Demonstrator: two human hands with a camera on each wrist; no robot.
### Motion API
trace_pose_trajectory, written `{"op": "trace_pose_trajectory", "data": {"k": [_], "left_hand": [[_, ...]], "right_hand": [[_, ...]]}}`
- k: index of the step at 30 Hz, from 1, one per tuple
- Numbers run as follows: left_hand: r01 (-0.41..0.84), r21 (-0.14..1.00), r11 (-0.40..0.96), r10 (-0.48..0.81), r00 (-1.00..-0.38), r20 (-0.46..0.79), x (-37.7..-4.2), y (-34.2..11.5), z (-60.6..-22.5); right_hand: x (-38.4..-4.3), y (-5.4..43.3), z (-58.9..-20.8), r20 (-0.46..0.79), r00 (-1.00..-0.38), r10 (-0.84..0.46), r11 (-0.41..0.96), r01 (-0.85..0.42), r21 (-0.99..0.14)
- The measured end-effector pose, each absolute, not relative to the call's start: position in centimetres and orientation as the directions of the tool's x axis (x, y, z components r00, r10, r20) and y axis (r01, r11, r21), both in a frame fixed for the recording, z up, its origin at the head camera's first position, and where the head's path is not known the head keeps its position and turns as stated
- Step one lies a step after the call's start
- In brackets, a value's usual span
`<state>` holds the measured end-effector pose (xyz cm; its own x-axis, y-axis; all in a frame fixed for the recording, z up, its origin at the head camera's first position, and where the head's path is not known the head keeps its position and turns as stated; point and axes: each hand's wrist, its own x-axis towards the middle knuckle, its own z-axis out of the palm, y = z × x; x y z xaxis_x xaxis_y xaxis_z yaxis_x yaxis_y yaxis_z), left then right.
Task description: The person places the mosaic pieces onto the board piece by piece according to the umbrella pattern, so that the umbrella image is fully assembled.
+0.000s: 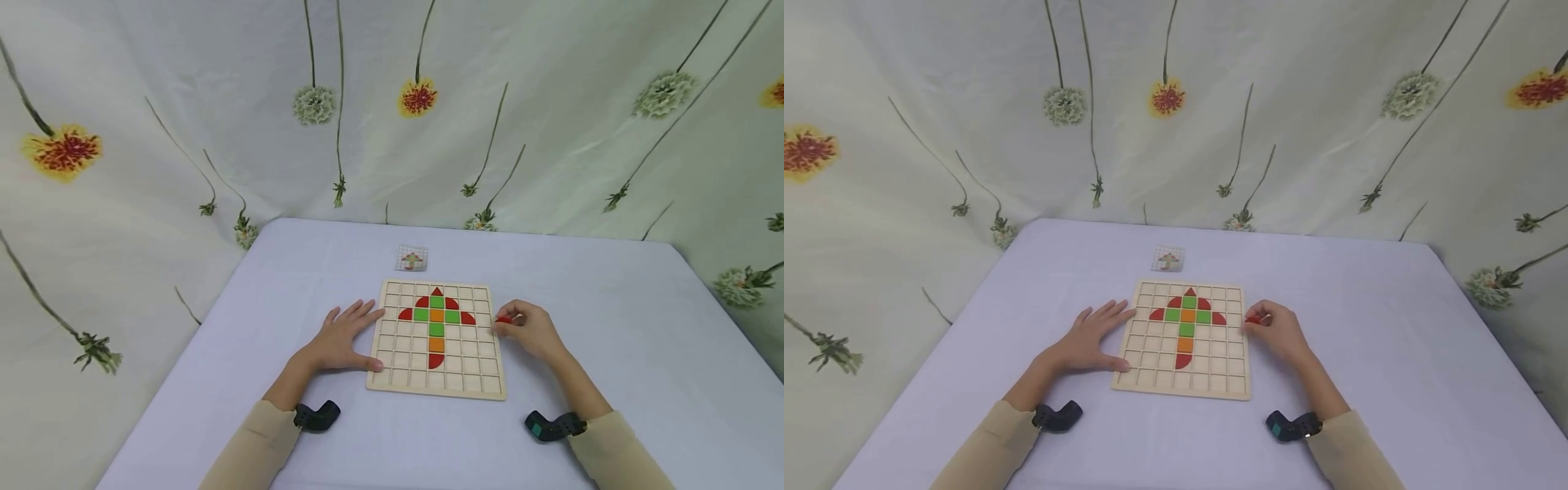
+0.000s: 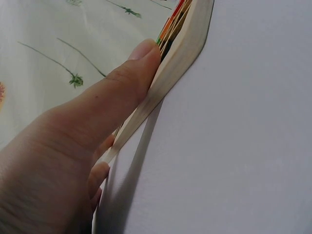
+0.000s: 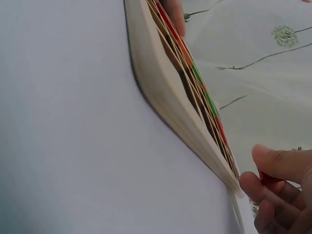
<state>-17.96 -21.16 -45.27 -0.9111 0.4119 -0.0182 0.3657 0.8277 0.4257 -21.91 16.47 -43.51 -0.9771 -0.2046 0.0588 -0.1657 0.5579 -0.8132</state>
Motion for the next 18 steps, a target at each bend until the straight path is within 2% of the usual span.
{"op": "trace_pose_trajectory", "data": {"k": [7,18], "left_hand": [[0.363,0.419,0.832,0.412,-0.911,-0.029,-18.0,-21.1,-45.3],[0.363,0.427,0.828,0.411,-0.911,-0.023,-18.1,-21.1,-45.4]], "right_hand": [[-21.7,14.3,-43.2,0.023,-0.958,-0.286,0.522,-0.176,-0.834],[-21.1,10.6,-43.6,0.066,-0.896,-0.44,0.435,-0.276,-0.857]]}}
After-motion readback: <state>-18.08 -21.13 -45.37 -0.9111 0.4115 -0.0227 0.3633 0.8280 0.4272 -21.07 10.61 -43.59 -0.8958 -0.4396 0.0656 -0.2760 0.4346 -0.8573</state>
